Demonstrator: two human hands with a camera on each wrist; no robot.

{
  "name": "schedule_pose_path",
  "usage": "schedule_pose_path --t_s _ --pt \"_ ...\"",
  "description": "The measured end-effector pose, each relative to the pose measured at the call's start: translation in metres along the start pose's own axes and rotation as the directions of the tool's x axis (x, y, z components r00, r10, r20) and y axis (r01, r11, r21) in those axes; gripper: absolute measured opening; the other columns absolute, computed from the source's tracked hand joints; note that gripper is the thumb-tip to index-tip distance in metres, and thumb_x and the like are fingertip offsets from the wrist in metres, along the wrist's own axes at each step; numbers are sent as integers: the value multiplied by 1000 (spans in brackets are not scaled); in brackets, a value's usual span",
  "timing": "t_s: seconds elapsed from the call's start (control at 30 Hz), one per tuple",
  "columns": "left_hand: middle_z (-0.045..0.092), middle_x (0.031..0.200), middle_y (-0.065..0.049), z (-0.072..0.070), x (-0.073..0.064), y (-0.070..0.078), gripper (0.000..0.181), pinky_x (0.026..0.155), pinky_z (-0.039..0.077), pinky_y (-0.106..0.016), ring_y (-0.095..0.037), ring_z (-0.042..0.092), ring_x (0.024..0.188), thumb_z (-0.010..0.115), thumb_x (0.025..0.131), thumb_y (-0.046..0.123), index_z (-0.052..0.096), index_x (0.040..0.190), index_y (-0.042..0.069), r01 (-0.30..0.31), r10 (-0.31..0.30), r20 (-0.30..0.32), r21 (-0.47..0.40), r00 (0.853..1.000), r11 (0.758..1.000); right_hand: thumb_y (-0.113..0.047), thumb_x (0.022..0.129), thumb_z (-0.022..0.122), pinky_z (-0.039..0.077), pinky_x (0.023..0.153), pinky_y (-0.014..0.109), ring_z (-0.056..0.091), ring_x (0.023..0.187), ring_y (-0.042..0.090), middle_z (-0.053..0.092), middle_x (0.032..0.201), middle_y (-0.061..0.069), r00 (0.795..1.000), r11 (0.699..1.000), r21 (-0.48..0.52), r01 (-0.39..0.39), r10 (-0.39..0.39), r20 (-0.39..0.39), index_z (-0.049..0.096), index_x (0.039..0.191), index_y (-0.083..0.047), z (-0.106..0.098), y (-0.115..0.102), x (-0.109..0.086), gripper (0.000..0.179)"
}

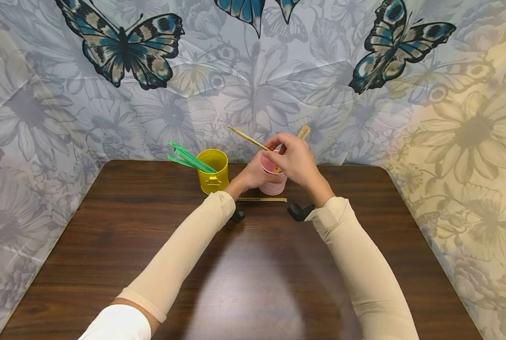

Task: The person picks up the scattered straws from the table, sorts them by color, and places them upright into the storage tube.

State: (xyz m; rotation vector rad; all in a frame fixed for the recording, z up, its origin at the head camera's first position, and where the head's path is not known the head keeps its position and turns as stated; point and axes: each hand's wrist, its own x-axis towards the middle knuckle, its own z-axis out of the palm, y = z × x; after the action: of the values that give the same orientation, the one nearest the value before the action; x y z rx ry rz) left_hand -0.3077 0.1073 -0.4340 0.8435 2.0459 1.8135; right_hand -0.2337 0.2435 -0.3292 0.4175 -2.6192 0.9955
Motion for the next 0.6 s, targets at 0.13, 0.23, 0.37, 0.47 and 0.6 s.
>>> schedule_pose_path --t_s 0.13,0.23,0.37,0.47,0.6 --pt "56 139 -25 -1 2 1 87 113 43 -56 -45 53 130 79 73 -13 38 148 1 -119 121 42 -51 992 992 -20 91 78 42 62 23 55 78 15 70 92 3 1000 999 39 16 -16 -13 74 103 -15 9 -8 13 13" --pt "53 144 -22 -2 2 0 96 114 45 -51 -37 54 130 80 73 -11 28 153 4 -137 138 29 -33 990 990 -18 92 77 43 65 22 56 80 16 72 95 6 999 996 82 34 -33 -17 74 103 -12 16 -9 22 13" --pt "58 137 -18 -3 3 -3 86 107 51 -37 -26 60 120 81 75 -7 36 147 4 -132 132 11 39 991 990 -17 92 77 43 66 21 56 79 17 73 96 7 1000 992 122 22 -21 -6 74 103 -10 27 -5 30 14" --pt "63 127 -14 -3 5 -6 71 97 53 -26 -22 63 108 82 76 -2 47 138 2 -106 105 14 102 994 989 -18 92 77 44 65 22 57 78 17 72 97 7 1000 993 122 -6 4 15 73 103 -10 35 0 31 14" --pt "64 121 -10 -3 8 -10 58 90 52 -20 -19 62 103 81 79 6 53 131 3 -70 63 37 206 997 976 -20 92 77 44 63 23 56 74 17 72 98 8 998 997 70 -32 29 48 72 104 -10 43 10 29 16"
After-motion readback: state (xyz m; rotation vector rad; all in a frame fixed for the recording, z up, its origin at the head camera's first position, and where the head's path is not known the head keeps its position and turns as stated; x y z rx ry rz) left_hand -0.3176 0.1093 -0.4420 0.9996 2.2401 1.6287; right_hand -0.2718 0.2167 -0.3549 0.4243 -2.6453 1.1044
